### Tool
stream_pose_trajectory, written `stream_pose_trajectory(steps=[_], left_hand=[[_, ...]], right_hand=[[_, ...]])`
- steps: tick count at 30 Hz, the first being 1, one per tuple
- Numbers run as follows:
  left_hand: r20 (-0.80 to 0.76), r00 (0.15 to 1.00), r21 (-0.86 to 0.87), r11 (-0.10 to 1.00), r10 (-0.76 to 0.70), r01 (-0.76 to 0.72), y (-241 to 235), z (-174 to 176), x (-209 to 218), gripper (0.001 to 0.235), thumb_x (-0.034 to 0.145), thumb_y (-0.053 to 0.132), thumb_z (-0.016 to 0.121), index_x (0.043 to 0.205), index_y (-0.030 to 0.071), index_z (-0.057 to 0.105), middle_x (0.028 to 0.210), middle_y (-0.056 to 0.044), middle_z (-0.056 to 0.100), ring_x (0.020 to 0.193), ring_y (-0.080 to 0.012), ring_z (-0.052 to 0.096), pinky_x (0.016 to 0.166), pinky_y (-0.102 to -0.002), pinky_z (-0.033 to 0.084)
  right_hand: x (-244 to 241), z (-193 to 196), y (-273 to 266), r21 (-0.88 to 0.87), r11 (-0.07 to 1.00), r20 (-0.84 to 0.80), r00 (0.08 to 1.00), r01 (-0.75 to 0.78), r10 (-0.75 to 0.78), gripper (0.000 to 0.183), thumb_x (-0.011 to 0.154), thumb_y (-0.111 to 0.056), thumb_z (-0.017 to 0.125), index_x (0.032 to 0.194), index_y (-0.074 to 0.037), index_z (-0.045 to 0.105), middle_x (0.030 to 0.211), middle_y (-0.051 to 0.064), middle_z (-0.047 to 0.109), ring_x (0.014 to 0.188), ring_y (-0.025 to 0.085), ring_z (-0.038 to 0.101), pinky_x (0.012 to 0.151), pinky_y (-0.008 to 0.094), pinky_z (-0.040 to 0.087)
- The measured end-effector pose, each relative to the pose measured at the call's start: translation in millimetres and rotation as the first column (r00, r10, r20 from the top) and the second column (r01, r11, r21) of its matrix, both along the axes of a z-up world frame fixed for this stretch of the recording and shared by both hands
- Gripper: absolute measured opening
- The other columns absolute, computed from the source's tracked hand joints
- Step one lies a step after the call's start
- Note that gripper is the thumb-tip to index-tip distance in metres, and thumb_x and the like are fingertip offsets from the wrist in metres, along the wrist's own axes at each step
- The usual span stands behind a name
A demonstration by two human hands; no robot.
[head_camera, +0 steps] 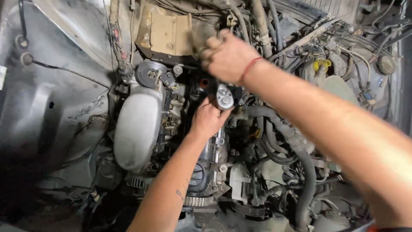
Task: The person uses a ratchet wrench to tighten bolts on a car engine. They work on various components within the engine bay, including the valve cover and surrounding areas, repeatedly applying torque with the tool.
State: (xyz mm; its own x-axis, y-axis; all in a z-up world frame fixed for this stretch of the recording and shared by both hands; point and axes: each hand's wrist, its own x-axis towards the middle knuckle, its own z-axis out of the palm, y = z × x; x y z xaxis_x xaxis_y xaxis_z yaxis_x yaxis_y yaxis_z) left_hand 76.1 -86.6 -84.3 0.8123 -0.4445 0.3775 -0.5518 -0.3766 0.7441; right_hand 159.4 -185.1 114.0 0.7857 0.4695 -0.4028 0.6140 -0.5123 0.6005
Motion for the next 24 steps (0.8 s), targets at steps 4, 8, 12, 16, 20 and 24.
stream_pose_trajectory(steps=[4,8,12,16,20,24], left_hand=[[-0.050,0.998,-0.068,0.997,-0.026,0.023,-1,12,4,0.033,0.093,0.026,0.069,0.119,0.006,0.071,0.105,-0.019,0.072,0.083,-0.0360,0.067,0.075,-0.046,0.054],[-0.174,0.985,0.092,0.995,-0.015,0.031,-10,6,2,0.029,0.088,0.019,0.068,0.113,0.004,0.068,0.101,-0.014,0.071,0.090,-0.0300,0.066,0.081,-0.044,0.054],[-0.061,0.997,0.049,0.997,-0.051,0.054,-8,-5,1,0.034,0.076,0.001,0.069,0.110,0.001,0.069,0.109,-0.018,0.070,0.101,-0.0319,0.065,0.094,-0.043,0.053],[-0.187,0.976,-0.130,0.987,-0.114,0.091,-1,-25,5,0.044,0.087,0.021,0.074,0.118,-0.007,0.063,0.107,-0.024,0.065,0.087,-0.0359,0.066,0.076,-0.045,0.058],[-0.315,0.930,-0.179,0.974,-0.189,0.137,-18,-72,-4,0.078,0.092,0.051,0.049,0.141,-0.010,0.049,0.160,-0.032,0.033,0.147,-0.0439,0.035,0.119,-0.048,0.030],[-0.586,0.774,-0.107,0.969,-0.241,0.221,16,34,-7,0.114,0.079,0.084,0.001,0.146,0.007,0.053,0.167,-0.027,0.019,0.157,-0.0413,0.006,0.119,-0.067,0.005]], right_hand=[[-50,55,-41,-0.229,0.936,-0.013,0.960,0.268,-0.278,0.024,0.098,-0.036,0.058,0.108,-0.019,0.071,0.109,0.003,0.070,0.107,0.023,0.063,0.101,0.047,0.051],[-145,90,-18,-0.406,0.616,-0.323,0.525,0.675,-0.788,0.041,0.094,-0.060,0.059,0.089,-0.022,0.075,0.076,-0.004,0.072,0.067,0.013,0.067,0.076,0.029,0.061],[-176,75,44,-0.216,0.749,-0.770,0.363,0.626,-0.526,0.069,0.104,-0.078,0.047,0.096,-0.014,0.071,0.079,0.007,0.068,0.072,0.026,0.068,0.081,0.045,0.057],[-115,76,105,-0.188,0.789,-0.830,0.334,0.585,-0.446,0.044,0.110,-0.053,0.032,0.138,-0.034,0.060,0.102,0.000,0.074,0.088,0.017,0.070,0.093,0.041,0.057],[-118,64,97,-0.239,0.831,-0.862,0.285,0.502,-0.420,0.034,0.106,-0.043,0.047,0.132,-0.027,0.064,0.119,-0.001,0.072,0.102,0.020,0.069,0.102,0.045,0.050],[-152,27,55,0.429,0.884,-0.548,0.831,0.185,0.092,0.013,0.088,-0.019,0.060,0.094,-0.011,0.069,0.076,0.009,0.073,0.056,0.033,0.067,0.056,0.042,0.054]])
